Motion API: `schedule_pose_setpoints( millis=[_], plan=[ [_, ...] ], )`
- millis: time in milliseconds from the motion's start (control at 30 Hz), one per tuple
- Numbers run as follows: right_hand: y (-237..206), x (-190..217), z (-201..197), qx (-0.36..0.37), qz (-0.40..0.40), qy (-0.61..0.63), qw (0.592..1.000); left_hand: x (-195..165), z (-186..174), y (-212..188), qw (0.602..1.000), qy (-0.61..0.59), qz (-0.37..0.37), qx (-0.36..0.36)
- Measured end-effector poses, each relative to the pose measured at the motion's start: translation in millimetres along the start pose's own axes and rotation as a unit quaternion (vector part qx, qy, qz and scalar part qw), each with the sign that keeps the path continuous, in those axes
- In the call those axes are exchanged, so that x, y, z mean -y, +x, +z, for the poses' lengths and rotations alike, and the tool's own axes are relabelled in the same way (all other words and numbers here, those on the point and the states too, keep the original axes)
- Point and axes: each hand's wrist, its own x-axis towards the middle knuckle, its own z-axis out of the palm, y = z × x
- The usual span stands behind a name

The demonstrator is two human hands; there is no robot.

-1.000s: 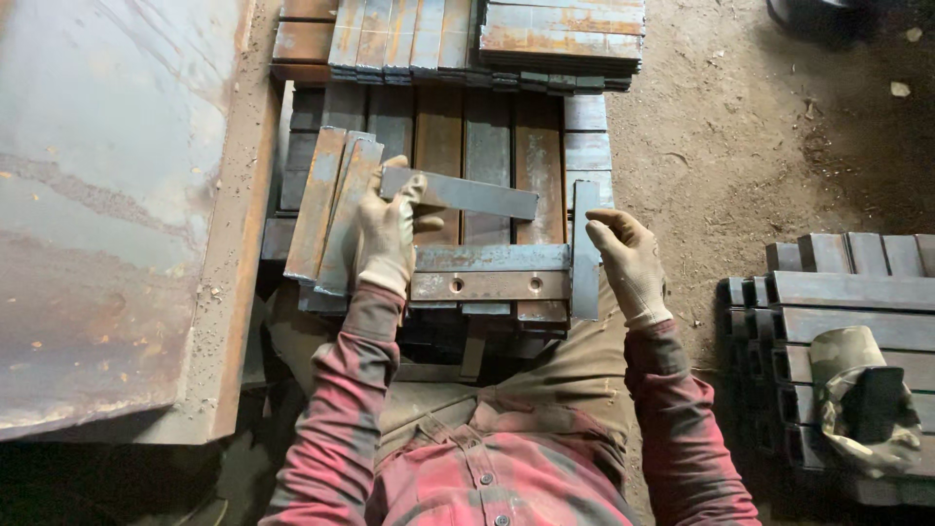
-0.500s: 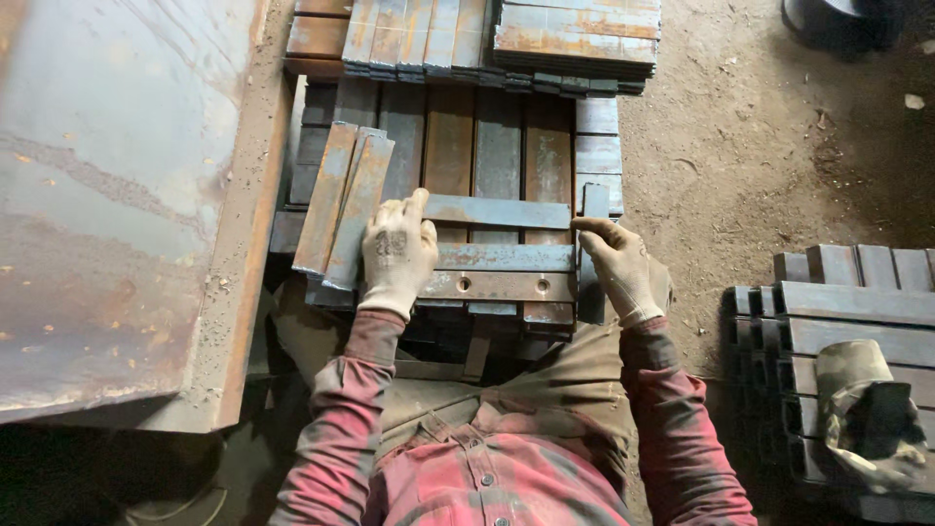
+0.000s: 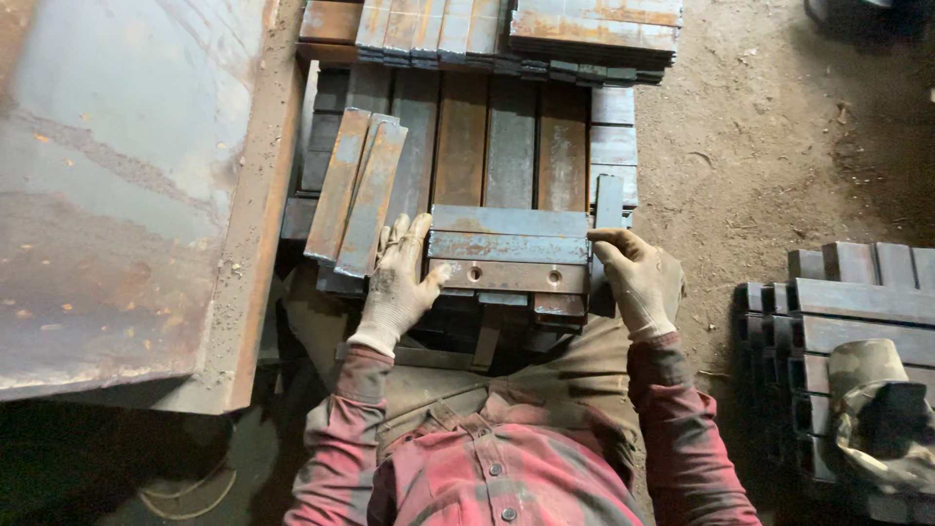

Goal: The person sorts flat steel bars, picking bars one at a time from a pile on a metal frame and aligning them edge to edge into a neat stack, occasionally repositioning misplaced bars and pressing the stack flat by hand.

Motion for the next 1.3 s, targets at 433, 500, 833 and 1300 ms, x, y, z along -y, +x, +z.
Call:
schedule_pose_setpoints(
  millis=[433,500,833,1300],
  plan=[
    [23.9,-57.1,10.3,0.121,-0.046,0.224,0.966,3.3,10.0,-17.0,0.999,0.028,0.029,-0.025],
    [23.6,-56.0,7.6,0.128,-0.048,0.236,0.962,4.9,12.5,-18.9,0.998,0.026,0.042,-0.032],
    [-13.9,-55.7,-3.3,0.140,-0.080,0.122,0.979,13.6,14.0,-23.4,0.996,0.046,0.075,-0.018],
    [-28.7,-66.9,13.8,0.070,-0.095,0.079,0.990,11.4,24.9,-37.6,0.990,0.000,0.041,-0.137]
  ],
)
